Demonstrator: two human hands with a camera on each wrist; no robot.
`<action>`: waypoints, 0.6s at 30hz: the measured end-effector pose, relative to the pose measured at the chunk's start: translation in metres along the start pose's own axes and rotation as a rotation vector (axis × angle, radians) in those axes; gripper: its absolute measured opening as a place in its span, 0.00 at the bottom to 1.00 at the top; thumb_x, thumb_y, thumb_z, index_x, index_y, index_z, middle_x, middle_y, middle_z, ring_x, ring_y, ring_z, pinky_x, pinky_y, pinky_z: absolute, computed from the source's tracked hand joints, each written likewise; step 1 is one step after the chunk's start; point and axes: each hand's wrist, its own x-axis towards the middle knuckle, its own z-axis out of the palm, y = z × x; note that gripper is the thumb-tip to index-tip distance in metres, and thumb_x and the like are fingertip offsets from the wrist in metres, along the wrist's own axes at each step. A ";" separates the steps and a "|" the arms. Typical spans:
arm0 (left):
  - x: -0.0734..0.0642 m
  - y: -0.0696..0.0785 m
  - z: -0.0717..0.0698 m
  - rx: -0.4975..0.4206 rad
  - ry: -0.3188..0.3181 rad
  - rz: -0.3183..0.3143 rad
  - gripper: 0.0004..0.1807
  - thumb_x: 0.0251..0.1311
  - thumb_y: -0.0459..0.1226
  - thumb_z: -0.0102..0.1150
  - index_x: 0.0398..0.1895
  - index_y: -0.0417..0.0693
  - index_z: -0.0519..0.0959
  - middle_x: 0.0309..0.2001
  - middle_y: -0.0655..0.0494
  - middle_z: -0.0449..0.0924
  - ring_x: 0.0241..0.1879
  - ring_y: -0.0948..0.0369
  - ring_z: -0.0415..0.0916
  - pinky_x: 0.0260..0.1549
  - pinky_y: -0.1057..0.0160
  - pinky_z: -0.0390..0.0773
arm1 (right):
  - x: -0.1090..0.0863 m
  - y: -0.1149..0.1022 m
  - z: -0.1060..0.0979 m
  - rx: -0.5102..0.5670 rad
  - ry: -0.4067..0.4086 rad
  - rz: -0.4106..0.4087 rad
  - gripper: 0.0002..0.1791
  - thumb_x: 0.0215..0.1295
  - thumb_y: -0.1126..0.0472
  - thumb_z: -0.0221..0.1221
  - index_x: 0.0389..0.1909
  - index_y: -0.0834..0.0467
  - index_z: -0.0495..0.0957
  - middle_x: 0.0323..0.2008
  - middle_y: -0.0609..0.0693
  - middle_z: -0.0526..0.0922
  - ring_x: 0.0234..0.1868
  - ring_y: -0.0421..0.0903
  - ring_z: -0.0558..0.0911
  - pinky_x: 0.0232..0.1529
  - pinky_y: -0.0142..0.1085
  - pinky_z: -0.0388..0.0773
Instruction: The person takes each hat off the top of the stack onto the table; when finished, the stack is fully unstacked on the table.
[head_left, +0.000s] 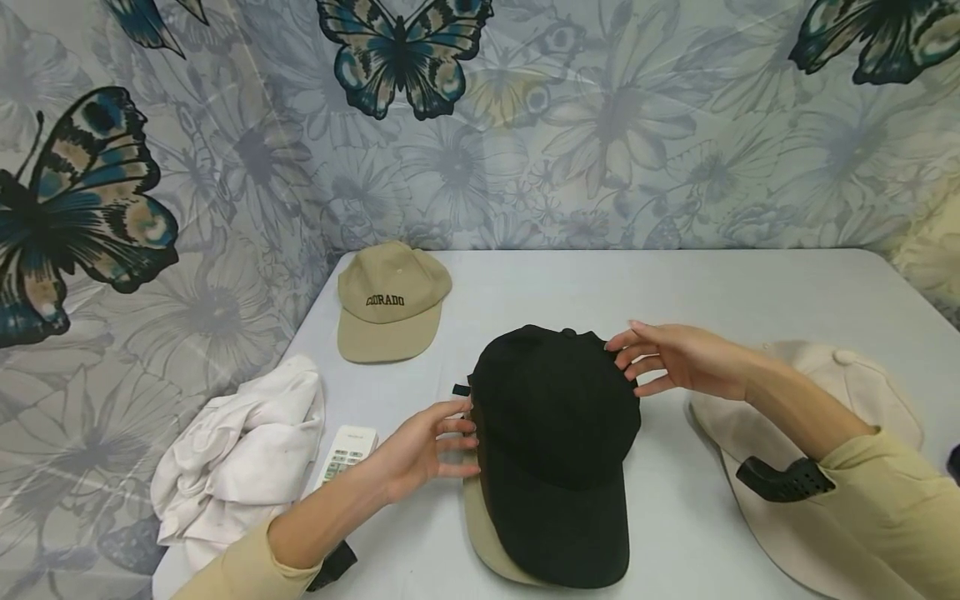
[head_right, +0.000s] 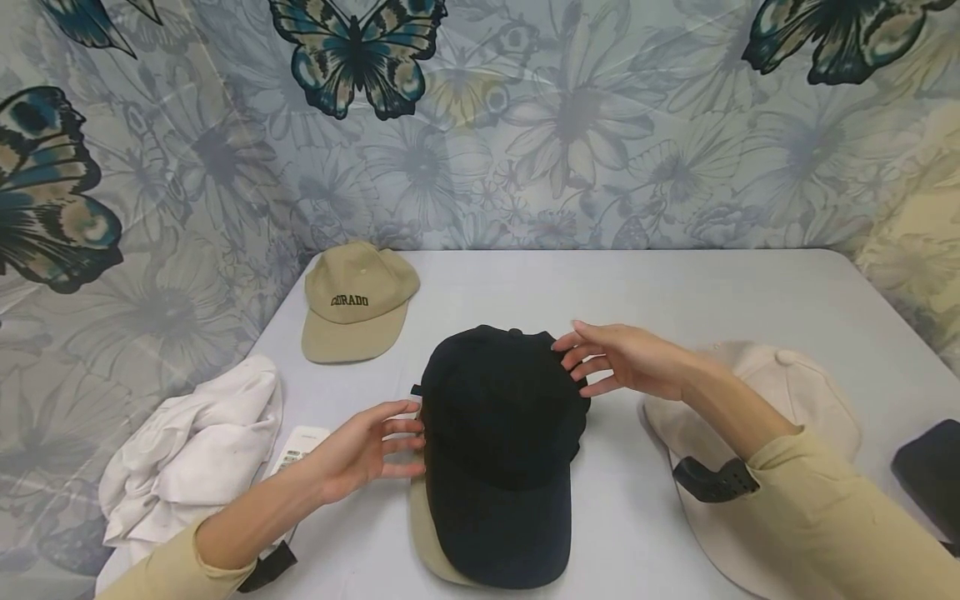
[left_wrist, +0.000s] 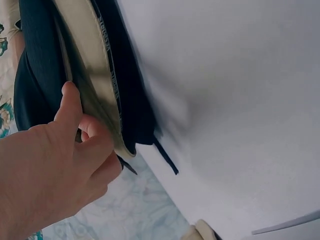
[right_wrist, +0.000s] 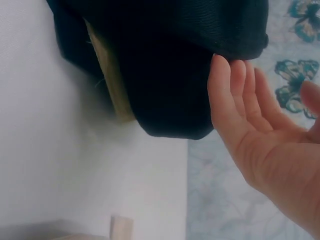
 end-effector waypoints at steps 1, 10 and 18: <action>-0.001 -0.001 0.000 0.003 -0.002 0.000 0.21 0.65 0.45 0.51 0.53 0.41 0.64 0.43 0.50 0.66 0.42 0.56 0.70 0.45 0.48 0.77 | 0.000 0.001 0.000 -0.010 0.007 0.003 0.21 0.78 0.52 0.39 0.54 0.62 0.72 0.44 0.54 0.75 0.45 0.48 0.78 0.52 0.49 0.75; -0.014 -0.007 0.006 0.075 -0.055 0.007 0.27 0.68 0.48 0.47 0.61 0.38 0.59 0.48 0.47 0.67 0.48 0.54 0.71 0.46 0.49 0.77 | -0.004 0.003 0.001 -0.032 -0.022 -0.020 0.21 0.78 0.54 0.38 0.55 0.63 0.72 0.45 0.55 0.74 0.48 0.50 0.78 0.52 0.50 0.74; -0.019 -0.005 0.007 0.140 -0.067 -0.003 0.33 0.67 0.51 0.47 0.66 0.38 0.58 0.55 0.42 0.66 0.52 0.52 0.70 0.47 0.50 0.76 | -0.006 0.004 -0.001 -0.083 -0.061 -0.064 0.16 0.76 0.63 0.44 0.56 0.64 0.73 0.47 0.57 0.74 0.48 0.50 0.78 0.52 0.52 0.74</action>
